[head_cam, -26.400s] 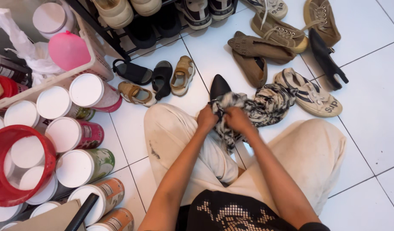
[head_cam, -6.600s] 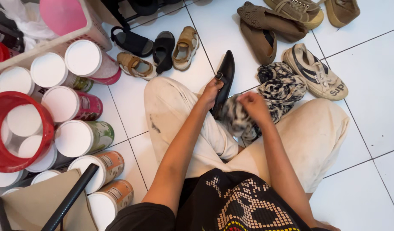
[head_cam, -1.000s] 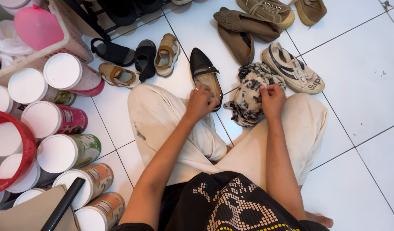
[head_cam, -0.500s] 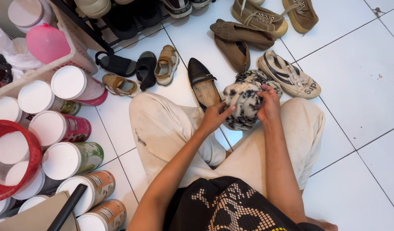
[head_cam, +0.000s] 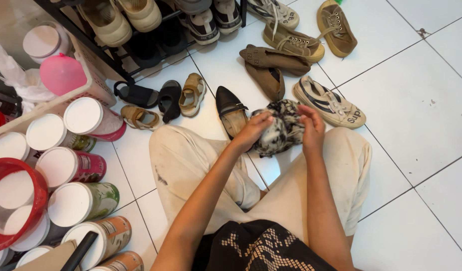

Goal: The person sits on the floor and wipes several pairs of shoes with a patterned cloth, then places them on a nearby shoe rack. The person handles flats, sneakers, and sandals one at a time, wiping the uppers and soles before stacking them.

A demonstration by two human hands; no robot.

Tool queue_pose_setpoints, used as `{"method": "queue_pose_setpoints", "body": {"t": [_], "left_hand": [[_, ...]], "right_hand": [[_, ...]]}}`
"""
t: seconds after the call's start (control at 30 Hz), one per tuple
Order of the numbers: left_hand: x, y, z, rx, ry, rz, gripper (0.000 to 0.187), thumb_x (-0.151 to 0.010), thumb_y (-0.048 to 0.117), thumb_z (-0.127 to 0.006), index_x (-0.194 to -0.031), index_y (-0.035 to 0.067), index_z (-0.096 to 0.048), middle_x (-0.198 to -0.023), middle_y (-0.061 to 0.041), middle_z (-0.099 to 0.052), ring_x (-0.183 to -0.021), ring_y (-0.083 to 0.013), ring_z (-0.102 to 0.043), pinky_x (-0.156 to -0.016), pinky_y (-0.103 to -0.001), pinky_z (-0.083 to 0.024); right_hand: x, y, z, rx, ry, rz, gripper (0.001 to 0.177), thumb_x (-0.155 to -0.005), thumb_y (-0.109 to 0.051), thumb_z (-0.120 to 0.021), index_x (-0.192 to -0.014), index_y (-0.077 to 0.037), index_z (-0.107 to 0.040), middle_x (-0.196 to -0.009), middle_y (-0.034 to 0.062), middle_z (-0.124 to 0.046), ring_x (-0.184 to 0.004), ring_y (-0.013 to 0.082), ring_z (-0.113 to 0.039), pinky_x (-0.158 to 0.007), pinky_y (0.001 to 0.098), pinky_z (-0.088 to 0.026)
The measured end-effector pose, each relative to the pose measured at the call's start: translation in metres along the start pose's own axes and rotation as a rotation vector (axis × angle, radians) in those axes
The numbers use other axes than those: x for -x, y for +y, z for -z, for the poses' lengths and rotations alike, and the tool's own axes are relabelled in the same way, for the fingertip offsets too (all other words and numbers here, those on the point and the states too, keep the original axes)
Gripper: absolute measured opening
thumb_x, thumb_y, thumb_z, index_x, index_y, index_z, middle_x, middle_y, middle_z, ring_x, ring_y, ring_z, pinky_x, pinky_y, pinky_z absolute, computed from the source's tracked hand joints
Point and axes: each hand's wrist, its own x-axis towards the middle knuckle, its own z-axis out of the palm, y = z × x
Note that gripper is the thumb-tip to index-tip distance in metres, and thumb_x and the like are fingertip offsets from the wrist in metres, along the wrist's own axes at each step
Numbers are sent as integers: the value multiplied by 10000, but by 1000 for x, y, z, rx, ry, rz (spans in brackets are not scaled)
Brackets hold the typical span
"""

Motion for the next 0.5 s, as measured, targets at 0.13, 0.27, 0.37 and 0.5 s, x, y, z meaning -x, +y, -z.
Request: {"method": "queue_pose_setpoints", "body": {"t": [0.13, 0.27, 0.37, 0.5], "left_hand": [[3, 31, -16, -215, -226, -29, 344, -1083, 331, -581, -1171, 15, -683, -1033, -45, -669, -951, -122, -598, -867, -293, -503], [1, 67, -33, -244, -227, -151, 329, -1055, 334, -606, -1093, 27, -717, -943, -48, -722, -867, -117, -638, -807, -291, -532], [0, 67, -44, -345, -88, -159, 313, -1030, 334, -621, -1055, 44, -736, -873, -59, -740, -797, -119, -644, -747, -301, -542], [-3, 24, -36, -466, 184, -238, 284, -988, 337, -645, -1087, 80, -716, -923, -47, -741, -845, -119, -681, -773, -296, -557]], "right_hand": [[5, -14, 3, -521, -428, -399, 694, -946, -597, -507, -1295, -20, -673, -1275, 111, -701, -1197, 192, -659, -1023, 318, -502], [10, -27, 30, -533, -782, -318, 722, -926, -560, -697, -1262, 78, -671, -1229, 116, -725, -1140, 201, -681, -1007, 361, -544], [14, -38, 38, -230, -602, -441, 453, -959, -247, -833, -1143, 128, -655, -1048, 153, -716, -895, 220, -676, -791, 351, -549], [13, -61, 25, -381, -323, -392, 315, -858, -123, -738, -1144, -2, -681, -990, 78, -735, -835, 155, -715, -736, 305, -607]]}}
